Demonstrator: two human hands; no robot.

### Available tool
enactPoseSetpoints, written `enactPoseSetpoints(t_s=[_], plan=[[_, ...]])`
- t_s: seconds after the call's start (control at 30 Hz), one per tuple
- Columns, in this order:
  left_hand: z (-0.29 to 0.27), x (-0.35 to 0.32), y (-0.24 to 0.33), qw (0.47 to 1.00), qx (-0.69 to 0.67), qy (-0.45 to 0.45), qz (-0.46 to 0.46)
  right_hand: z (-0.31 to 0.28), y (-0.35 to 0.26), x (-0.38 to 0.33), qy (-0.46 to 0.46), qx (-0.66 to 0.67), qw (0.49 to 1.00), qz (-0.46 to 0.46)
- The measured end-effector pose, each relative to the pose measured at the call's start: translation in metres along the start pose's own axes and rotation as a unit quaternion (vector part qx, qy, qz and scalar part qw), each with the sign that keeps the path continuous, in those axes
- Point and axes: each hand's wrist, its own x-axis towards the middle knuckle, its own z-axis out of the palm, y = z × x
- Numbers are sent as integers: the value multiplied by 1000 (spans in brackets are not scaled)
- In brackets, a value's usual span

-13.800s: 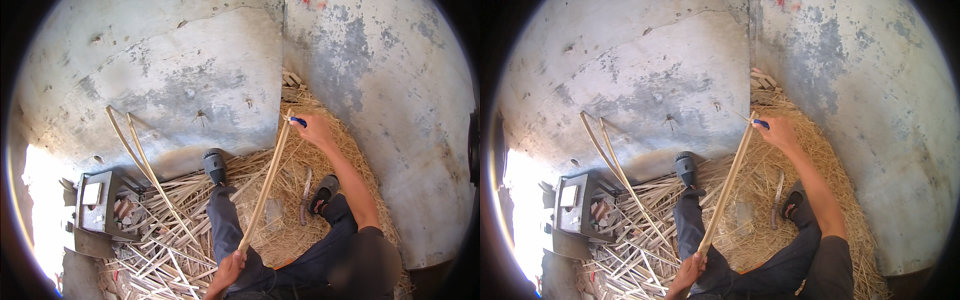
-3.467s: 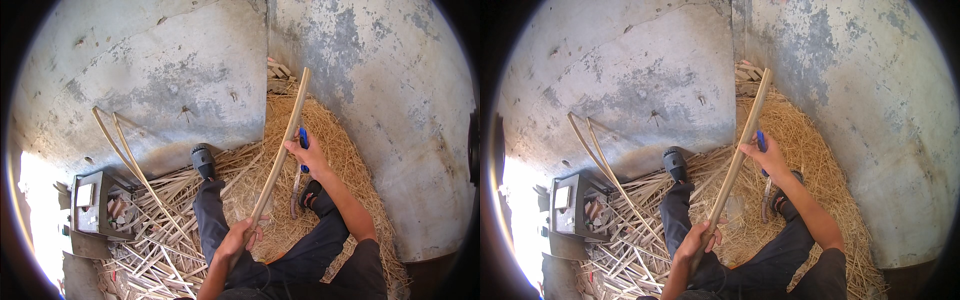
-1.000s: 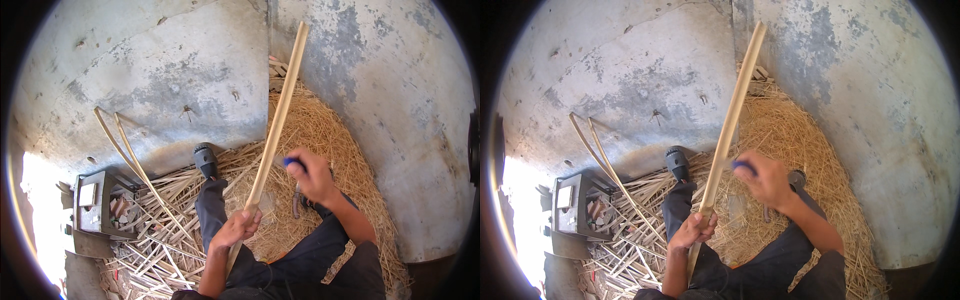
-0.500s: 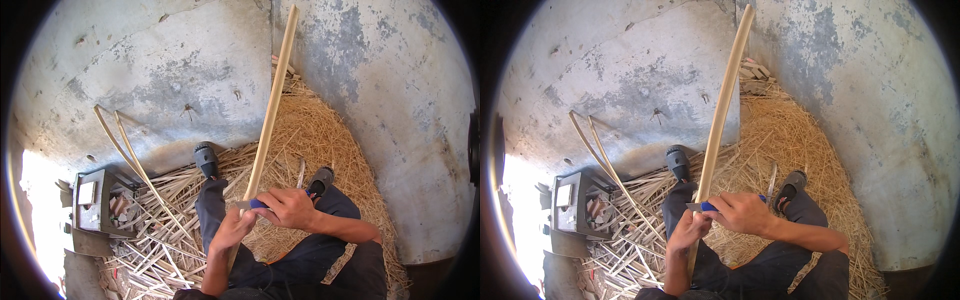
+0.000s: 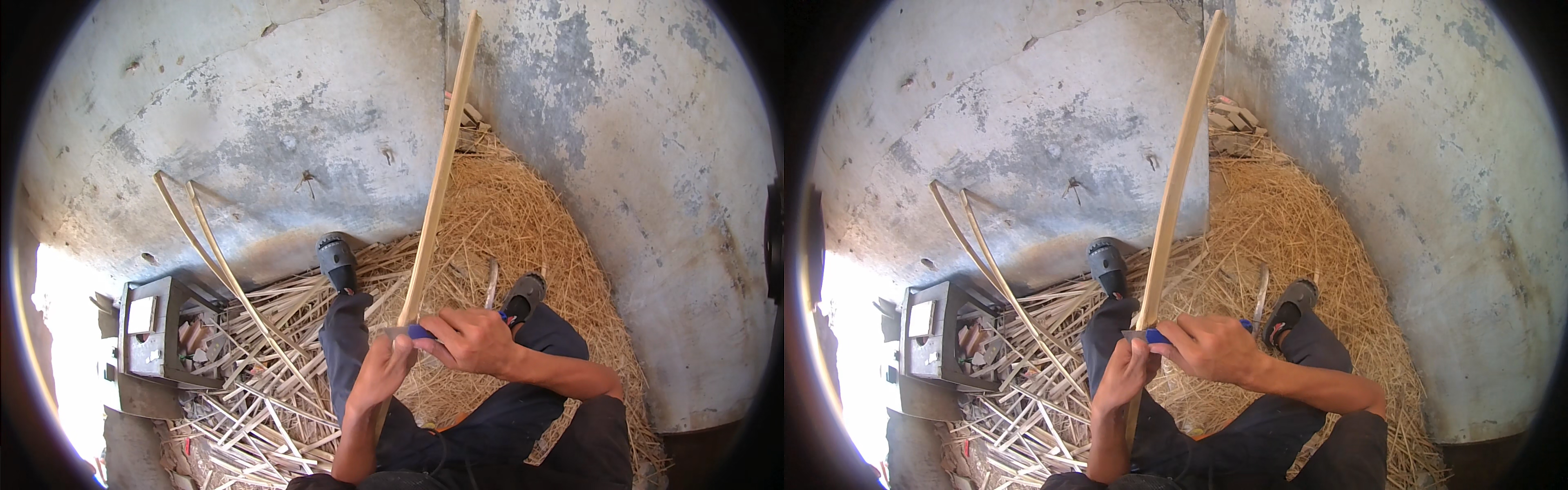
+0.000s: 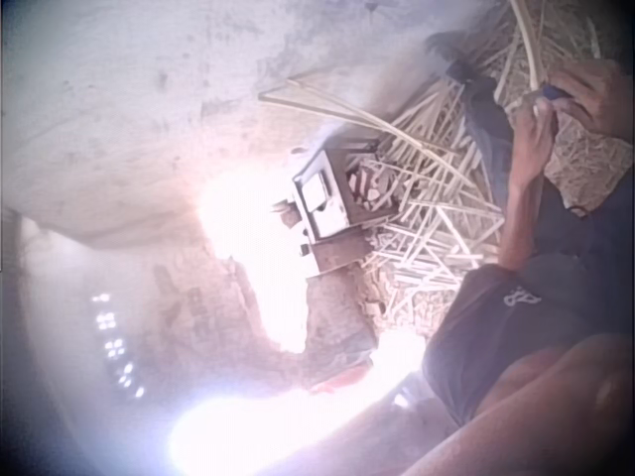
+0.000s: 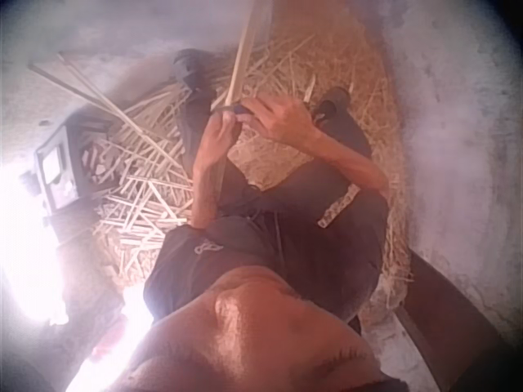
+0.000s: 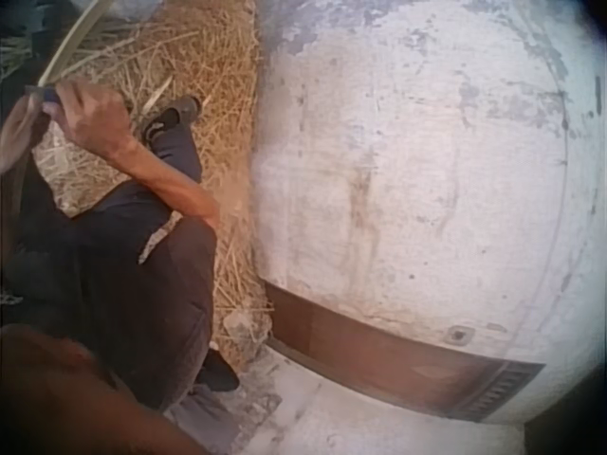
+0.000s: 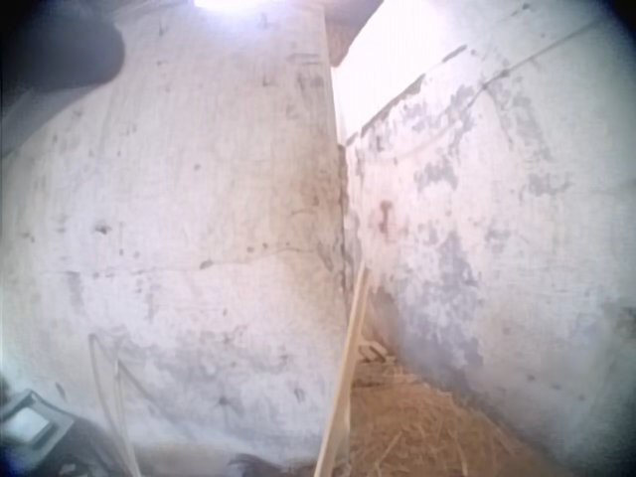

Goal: The person sits on a straw-covered floor and uses a knife to shave a long bamboo stick. They hold the stick with their left hand and scrape the surface with the knife in their right hand, removing thin strips of material.

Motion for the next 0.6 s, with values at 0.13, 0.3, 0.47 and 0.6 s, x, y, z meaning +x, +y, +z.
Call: enactPoseSetpoints(t_s=[0.13,0.3,0.47,0.6], plan=[[-1,0,-4,1000,1,2,7,-1,-1,1,12,-14,1000,-5],[2,1,2,1000,4,9,7,-3,-1,1,-5,-30,1000,1],[5,-18,4,997,10,-26,-71,-24,50,21,116,-112,978,134],[9,-42,-4,990,-12,-75,-121,-49,95,24,216,-104,951,193]])
